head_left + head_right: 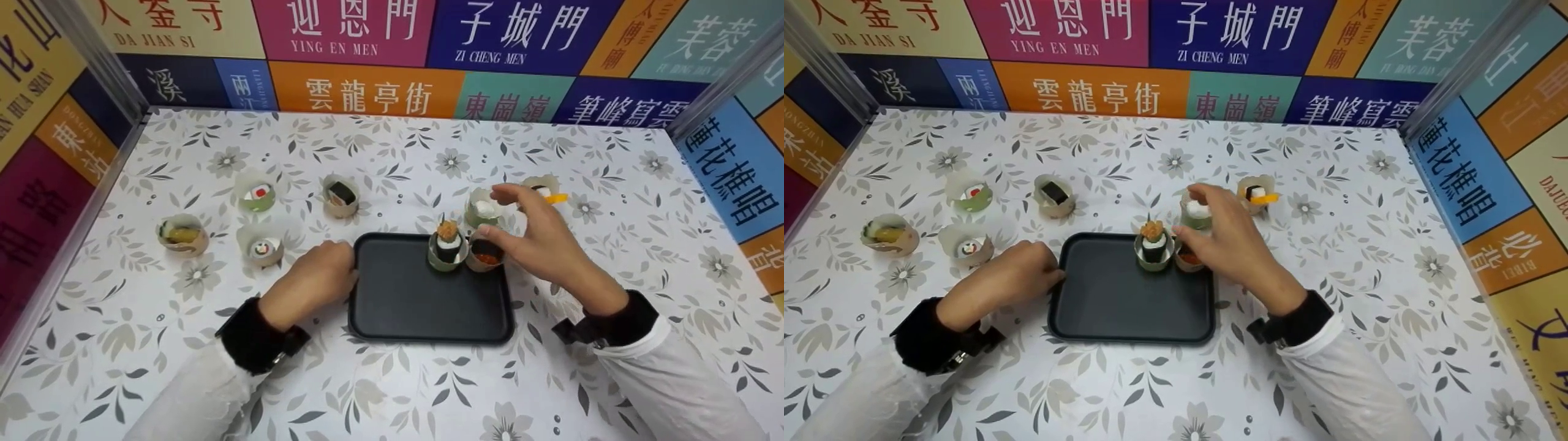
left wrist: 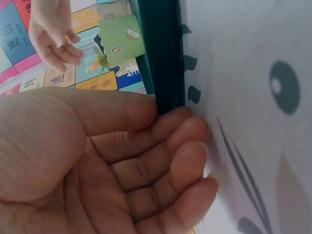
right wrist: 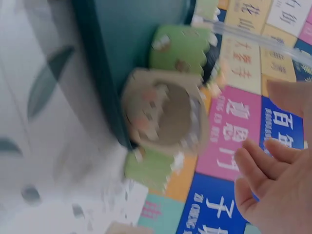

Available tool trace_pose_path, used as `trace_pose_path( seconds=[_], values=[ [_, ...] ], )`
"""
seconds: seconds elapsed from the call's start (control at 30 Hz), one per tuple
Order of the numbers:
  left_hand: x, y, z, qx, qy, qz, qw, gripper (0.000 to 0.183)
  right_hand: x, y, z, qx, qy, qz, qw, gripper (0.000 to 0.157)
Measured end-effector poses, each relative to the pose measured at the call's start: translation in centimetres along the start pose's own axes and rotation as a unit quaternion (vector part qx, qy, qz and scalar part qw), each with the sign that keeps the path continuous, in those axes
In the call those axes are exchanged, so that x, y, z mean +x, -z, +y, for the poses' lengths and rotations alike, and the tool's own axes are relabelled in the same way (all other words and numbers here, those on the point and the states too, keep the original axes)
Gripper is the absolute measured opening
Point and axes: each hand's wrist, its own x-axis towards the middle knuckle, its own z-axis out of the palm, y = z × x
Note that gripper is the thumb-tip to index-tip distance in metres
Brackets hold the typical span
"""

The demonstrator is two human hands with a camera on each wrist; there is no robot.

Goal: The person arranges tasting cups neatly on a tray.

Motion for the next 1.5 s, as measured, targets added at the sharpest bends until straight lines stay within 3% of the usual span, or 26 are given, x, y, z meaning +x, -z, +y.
trace_pose_path(
  seconds=[0.2,0.47,0.73,0.9,1.27,1.5],
  values=[
    [0.1,-0.1,0.0,0.001,-0.002,0.003,1.0,0.02,-0.4,1.8,1.0,0.01,-0.006,0.087,0.996,0.059],
    [0.2,-0.1,0.0,-0.006,0.005,-0.002,1.0,0.018,-1.0,3.0,3.6,0.0,-0.045,0.135,0.99,0.066],
    [0.1,-0.1,0.0,-0.013,0.014,-0.011,0.9998,0.018,-0.5,4.2,6.4,-0.007,-0.147,0.1,0.984,0.1],
    [0.1,-0.1,0.0,-0.012,0.007,-0.003,0.9999,0.016,0.5,4.6,8.3,0.018,-0.201,0.078,0.976,0.112],
    [0.1,-0.2,-0.1,-0.003,-0.011,0.006,0.9999,0.014,2.7,4.3,11.3,0.045,-0.247,0.048,0.967,0.114],
    [0.1,-0.1,0.0,-0.006,-0.001,0.001,1.0,0.014,3.2,3.5,11.9,0.022,-0.252,0.032,0.967,0.113]
  ],
)
